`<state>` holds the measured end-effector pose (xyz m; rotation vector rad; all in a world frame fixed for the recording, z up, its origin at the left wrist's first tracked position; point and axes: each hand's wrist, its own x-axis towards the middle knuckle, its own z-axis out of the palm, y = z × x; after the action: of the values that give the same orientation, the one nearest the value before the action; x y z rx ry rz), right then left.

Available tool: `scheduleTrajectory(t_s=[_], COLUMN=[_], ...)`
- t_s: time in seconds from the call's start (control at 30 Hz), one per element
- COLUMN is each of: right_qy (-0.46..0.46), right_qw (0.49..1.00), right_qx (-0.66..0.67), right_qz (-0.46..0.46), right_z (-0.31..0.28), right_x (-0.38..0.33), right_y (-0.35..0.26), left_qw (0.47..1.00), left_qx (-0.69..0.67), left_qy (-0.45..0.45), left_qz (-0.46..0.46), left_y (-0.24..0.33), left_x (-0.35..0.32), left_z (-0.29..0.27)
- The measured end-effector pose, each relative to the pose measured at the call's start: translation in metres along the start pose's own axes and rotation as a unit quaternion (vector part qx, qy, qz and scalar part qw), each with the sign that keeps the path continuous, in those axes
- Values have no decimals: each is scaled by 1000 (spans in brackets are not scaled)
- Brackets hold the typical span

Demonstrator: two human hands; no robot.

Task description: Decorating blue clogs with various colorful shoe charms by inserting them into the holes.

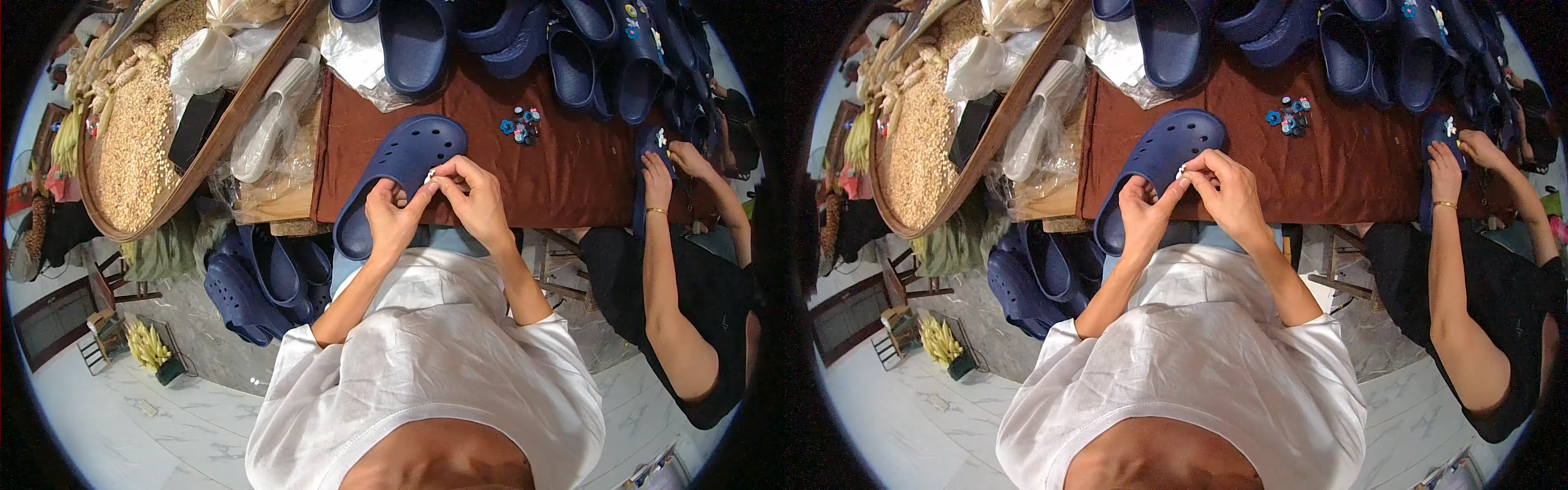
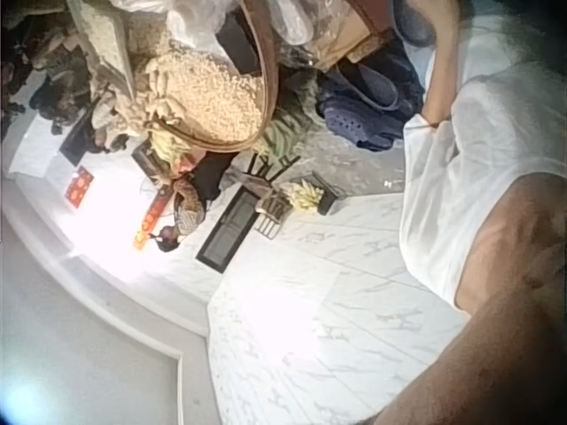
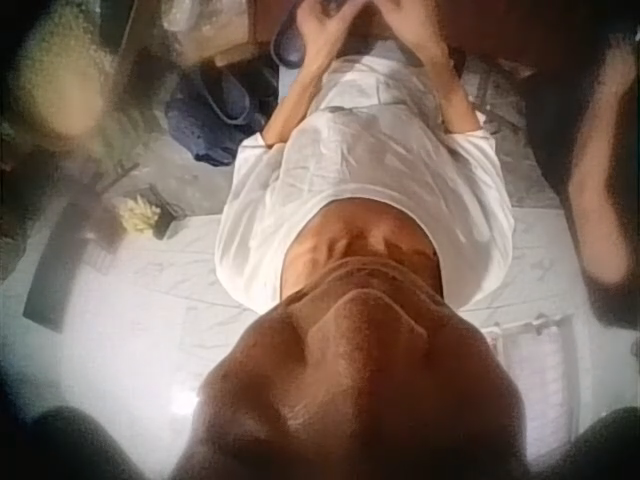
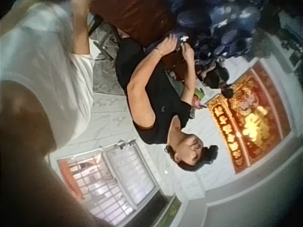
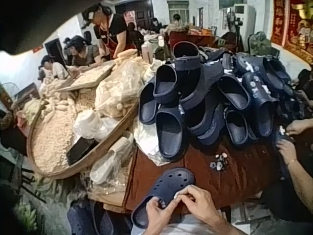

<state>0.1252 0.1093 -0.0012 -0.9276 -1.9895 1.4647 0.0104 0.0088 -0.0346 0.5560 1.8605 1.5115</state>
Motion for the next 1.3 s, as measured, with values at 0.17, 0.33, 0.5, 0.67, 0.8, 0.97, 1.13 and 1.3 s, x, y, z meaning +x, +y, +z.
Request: scheduleTrajectory(t_s=[0.17,0.33,0.5,0.67,0.8,0.97,1.13,1.3], right_qy=[-16,18,50,89,82,73,84,79], right_qw=[997,993,997,994,993,993,994,995], right_qx=[70,115,56,57,75,92,61,55], right_qz=[26,18,-4,-2,23,32,-14,-14], right_z=[1,6,7,6,5,7,8,7], right_x=[-7,-18,-28,-35,-39,-41,-40,-41], right_y=[16,24,22,27,30,32,30,27], left_qw=[1000,996,985,982,978,977,967,978], left_qx=[5,72,139,133,155,161,166,155], left_qy=[9,25,32,40,40,39,52,25], left_qz=[21,51,93,127,132,133,186,134], left_y=[1,17,32,38,38,33,29,26], left_x=[-2,-6,-10,-8,-9,-7,-6,-3], left_z=[3,6,9,13,13,13,15,11])
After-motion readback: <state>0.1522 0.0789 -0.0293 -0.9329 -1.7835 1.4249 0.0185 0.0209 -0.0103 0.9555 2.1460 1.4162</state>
